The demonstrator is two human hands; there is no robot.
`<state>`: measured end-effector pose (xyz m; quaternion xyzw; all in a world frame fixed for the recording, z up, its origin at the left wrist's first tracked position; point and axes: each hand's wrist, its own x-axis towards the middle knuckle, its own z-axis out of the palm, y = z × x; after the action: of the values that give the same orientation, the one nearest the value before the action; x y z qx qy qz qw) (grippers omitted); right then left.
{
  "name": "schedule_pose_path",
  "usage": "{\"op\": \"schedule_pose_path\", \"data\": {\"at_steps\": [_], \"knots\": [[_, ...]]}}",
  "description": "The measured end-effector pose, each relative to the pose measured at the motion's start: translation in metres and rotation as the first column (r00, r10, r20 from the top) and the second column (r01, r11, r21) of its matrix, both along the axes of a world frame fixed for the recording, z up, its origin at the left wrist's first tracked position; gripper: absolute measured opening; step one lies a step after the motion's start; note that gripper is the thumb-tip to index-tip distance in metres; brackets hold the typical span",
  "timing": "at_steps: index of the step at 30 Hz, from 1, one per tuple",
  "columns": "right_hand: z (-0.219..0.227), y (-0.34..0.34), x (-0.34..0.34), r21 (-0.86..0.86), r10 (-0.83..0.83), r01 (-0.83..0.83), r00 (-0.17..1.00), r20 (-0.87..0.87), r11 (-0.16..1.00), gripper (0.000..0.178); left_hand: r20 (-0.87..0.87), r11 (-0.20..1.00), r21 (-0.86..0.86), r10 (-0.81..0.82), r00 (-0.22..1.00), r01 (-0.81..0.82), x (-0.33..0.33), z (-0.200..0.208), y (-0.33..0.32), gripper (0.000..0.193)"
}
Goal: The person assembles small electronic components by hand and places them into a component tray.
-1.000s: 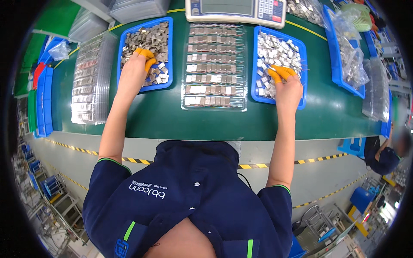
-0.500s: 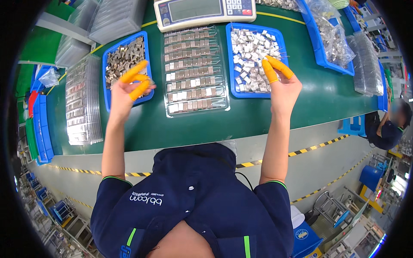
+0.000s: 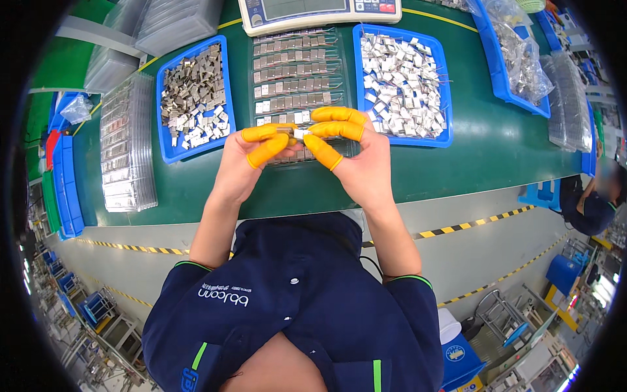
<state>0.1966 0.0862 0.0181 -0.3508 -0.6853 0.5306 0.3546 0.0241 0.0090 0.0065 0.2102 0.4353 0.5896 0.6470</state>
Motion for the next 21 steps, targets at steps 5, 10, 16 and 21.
{"op": "schedule_pose_path", "data": {"at_steps": [5,10,16,21], "knots": [[-0.008,0.002,0.003,0.015,0.061,-0.062,0.996,0.071,0.998,0.014,-0.302,0.997,-0.011,-0.079,0.95,0.079,-0.004,-0.003,-0.007,0.023],[-0.009,-0.006,0.006,-0.143,0.048,-0.043,0.998,0.037,0.989,0.014,-0.269,0.993,-0.052,-0.118,0.956,0.107,-0.002,0.0,-0.011,0.02],[-0.004,-0.013,0.015,0.045,0.049,-0.061,0.974,0.223,0.997,0.016,-0.355,0.986,-0.03,-0.166,0.92,0.166,0.004,-0.007,-0.022,0.018],[-0.002,-0.016,0.02,-0.022,0.15,-0.149,0.955,0.255,0.989,0.015,-0.327,0.975,-0.066,-0.223,0.919,0.213,0.005,-0.016,-0.032,0.016]]}}
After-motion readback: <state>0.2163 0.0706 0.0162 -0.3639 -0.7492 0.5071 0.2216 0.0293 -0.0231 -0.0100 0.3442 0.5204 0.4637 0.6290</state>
